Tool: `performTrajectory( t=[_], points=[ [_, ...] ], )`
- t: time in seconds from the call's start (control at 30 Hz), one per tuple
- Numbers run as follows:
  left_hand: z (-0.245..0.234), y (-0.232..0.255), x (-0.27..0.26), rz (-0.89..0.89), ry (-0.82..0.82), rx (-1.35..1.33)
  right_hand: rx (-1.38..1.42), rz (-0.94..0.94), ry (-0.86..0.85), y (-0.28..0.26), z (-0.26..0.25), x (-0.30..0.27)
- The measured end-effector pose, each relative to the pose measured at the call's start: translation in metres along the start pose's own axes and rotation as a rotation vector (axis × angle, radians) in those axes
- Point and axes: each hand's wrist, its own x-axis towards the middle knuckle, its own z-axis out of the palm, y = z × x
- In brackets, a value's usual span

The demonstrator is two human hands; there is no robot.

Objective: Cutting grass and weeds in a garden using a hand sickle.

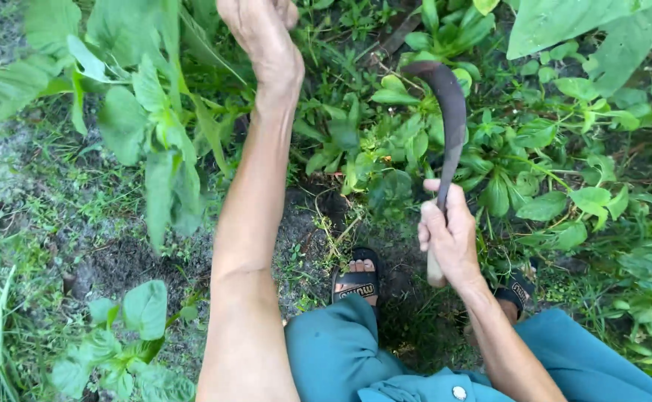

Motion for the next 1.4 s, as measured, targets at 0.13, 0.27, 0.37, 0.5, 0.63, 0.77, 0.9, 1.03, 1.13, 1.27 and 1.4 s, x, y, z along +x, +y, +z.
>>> performTrajectory(
  t=[0.13, 0.27, 0.37, 0.5, 0.63, 0.77, 0.9, 1.03, 1.13, 1.27, 1.4],
  points=[
    [-0.014, 0.024, -0.001, -0.099, 0.009, 0.096, -0.053, 0.099, -0.169, -0.033, 0.025, 0.024],
    [-0.003, 0.038, -0.005, 0.006, -0.118, 0.061, -0.061, 0.236, -0.266, -0.016, 0.087, 0.048],
    [-0.008, 0.022, -0.015, 0.077, -0.029, 0.304, -0.278, 0.129, -0.379, 0.015, 0.111, 0.049],
    [-0.029, 0.021, -0.022, -0.190, 0.080, 0.393, -0.213, 0.058, -0.408, 0.028, 0.101, 0.037],
    [-0.011, 0.078, -0.031, -0.176, 0.020, 0.173, -0.114, -0.361, -0.175, 0.043, 0.083, 0.034],
    [0.028, 0.153, -0.043, -0.011, -0.071, 0.073, -0.402, -0.850, 0.035, 0.104, 0.060, 0.040],
    [0.065, 0.234, -0.061, 0.014, -0.171, 0.085, -0.743, -0.896, -0.033, 0.113, 0.065, 0.028],
    [0.065, 0.256, -0.072, 0.080, -0.259, 0.101, -0.752, -0.708, -0.045, 0.074, 0.103, 0.052],
    [0.063, 0.256, -0.066, 0.075, -0.164, 0.189, -0.650, -0.707, 0.225, 0.068, 0.108, 0.085],
    [0.045, 0.235, -0.054, 0.068, -0.163, 0.131, -0.428, -0.584, 0.329, 0.096, 0.073, 0.098],
    [0.014, 0.173, -0.041, 0.093, -0.103, 0.096, 0.184, -0.069, 0.317, 0.092, 0.031, 0.119]
  ],
)
